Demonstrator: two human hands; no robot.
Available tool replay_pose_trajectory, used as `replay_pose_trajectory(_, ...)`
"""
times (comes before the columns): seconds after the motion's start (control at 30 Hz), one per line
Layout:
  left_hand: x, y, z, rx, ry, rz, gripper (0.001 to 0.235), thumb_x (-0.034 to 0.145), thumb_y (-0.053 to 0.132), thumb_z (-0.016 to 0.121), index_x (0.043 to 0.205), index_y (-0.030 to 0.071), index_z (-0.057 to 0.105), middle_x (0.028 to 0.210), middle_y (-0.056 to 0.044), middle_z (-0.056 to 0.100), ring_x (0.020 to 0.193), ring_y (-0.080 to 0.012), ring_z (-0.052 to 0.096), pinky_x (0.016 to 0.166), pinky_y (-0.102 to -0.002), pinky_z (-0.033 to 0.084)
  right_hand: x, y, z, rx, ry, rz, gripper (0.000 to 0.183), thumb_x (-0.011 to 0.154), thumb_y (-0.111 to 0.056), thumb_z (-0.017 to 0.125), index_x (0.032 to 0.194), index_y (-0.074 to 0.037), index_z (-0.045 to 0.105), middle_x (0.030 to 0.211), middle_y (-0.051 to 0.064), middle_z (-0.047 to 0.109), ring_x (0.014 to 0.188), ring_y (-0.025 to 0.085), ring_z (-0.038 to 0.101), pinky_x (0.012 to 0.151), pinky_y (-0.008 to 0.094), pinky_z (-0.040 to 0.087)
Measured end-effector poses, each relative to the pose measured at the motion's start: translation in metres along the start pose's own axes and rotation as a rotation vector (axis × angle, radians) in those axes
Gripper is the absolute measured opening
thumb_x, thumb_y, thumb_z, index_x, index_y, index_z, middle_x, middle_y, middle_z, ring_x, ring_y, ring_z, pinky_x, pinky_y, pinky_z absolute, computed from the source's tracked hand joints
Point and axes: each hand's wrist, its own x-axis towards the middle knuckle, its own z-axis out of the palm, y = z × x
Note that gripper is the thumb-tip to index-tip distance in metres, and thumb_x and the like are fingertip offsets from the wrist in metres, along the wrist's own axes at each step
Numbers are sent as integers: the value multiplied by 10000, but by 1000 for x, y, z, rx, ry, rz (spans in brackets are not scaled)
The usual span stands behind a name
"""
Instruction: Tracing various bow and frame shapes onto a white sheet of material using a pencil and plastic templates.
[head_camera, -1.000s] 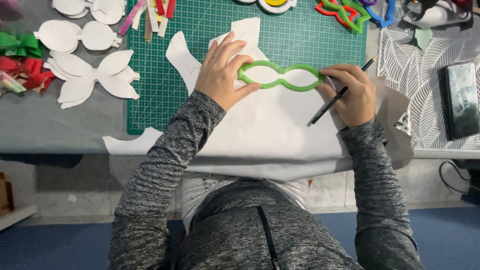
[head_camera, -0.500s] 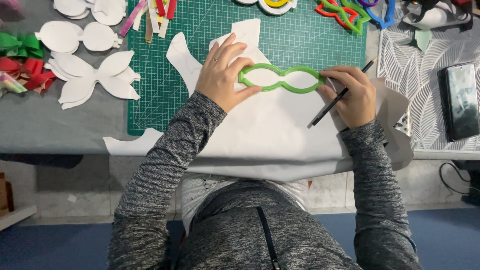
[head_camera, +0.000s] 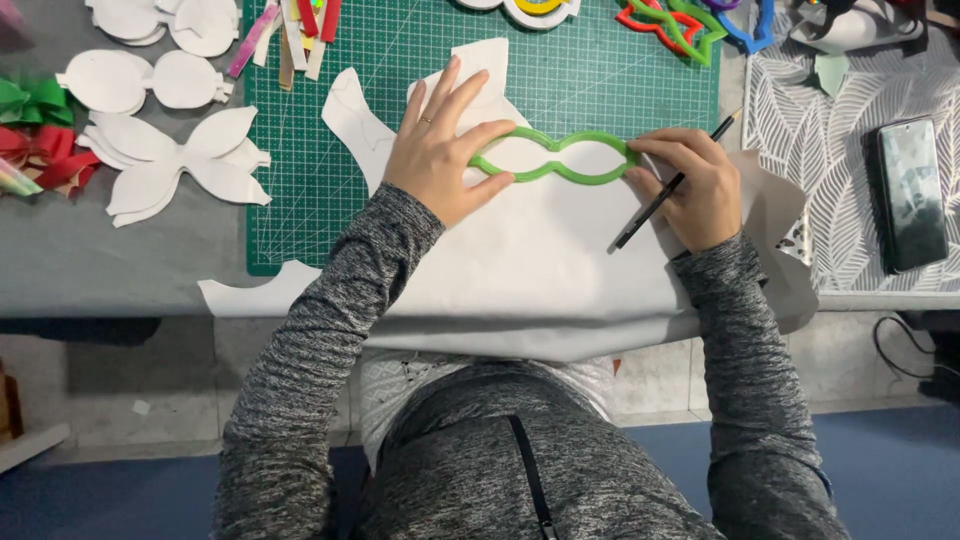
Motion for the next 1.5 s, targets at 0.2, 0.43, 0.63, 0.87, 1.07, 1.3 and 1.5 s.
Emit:
replay_pose_trajectory(0.2, 6, -3, 2, 28, -31, 53, 487, 884, 460, 844, 1302, 233, 743, 1677, -170, 290, 1577, -370, 126, 1246, -685, 148, 2, -2, -3, 14, -16, -24, 281, 966, -112, 825, 1235, -81, 748, 1226, 84, 699, 1089, 251, 697, 913, 357, 590)
replay_pose_trajectory(0.43, 15, -6, -2, 8, -75, 53, 463, 837, 470, 837, 1234, 240, 775, 1664, -171, 293, 1575, -370, 119, 1246, -684, 109, 9, -10, -14, -241, -71, -120, 262, 956, -193, 809, 1201, -110, 769, 1207, 37, 717, 995, 263, 686, 862, 389, 564)
replay_pose_trajectory(0.63, 19, -2, -9, 4, -110, 38, 458, 807, 460, 859, 1203, 244, 779, 1651, -183, 289, 1564, -374, 120, 1240, -682, 84, 28, -37, -25, -114, -24, -121, 220, 1066, -234, 599, 1151, -77, 728, 1218, 127, 688, 986, 247, 703, 831, 375, 565)
replay_pose_trajectory(0.87, 15, -8, -4, -31, -82, 31, 451, 803, 482, 880, 1194, 284, 773, 1669, -166, 259, 1569, -374, 118, 1251, -678, 74, 54, -36, 37, 787, -116, 20, 134, 1083, -56, 670, 1160, 3, 577, 1166, 156, 708, 1088, 198, 716, 1004, 337, 618)
replay_pose_trajectory(1.07, 18, -7, -10, -59, -145, -25, 444, 750, 513, 899, 1102, 271, 777, 1672, -144, 216, 1553, -387, 78, 1230, -694, 48, 64, -59, 75, 754, -121, 67, 259, 1050, 7, 697, 1088, -19, 442, 1033, 122, 698, 992, 187, 782, 855, 286, 668)
replay_pose_trajectory(1.3, 13, -15, -3, -33, -102, -11, 363, 746, 399, 868, 1061, 235, 794, 1700, -125, 223, 1583, -350, 89, 1256, -685, 70, 60, -45, 109, 562, 13, -126, 300, 1047, 29, 714, 1054, -4, 417, 977, 109, 628, 894, 175, 733, 785, 272, 636)
replay_pose_trajectory(1.5, 15, -15, -3, -46, -74, 10, 363, 734, 401, 866, 1051, 238, 800, 1683, -138, 236, 1573, -358, 106, 1241, -698, 83, 61, -43, 112, 486, 19, -126, 337, 1019, 43, 753, 1046, 1, 419, 981, 125, 623, 890, 178, 727, 784, 273, 640)
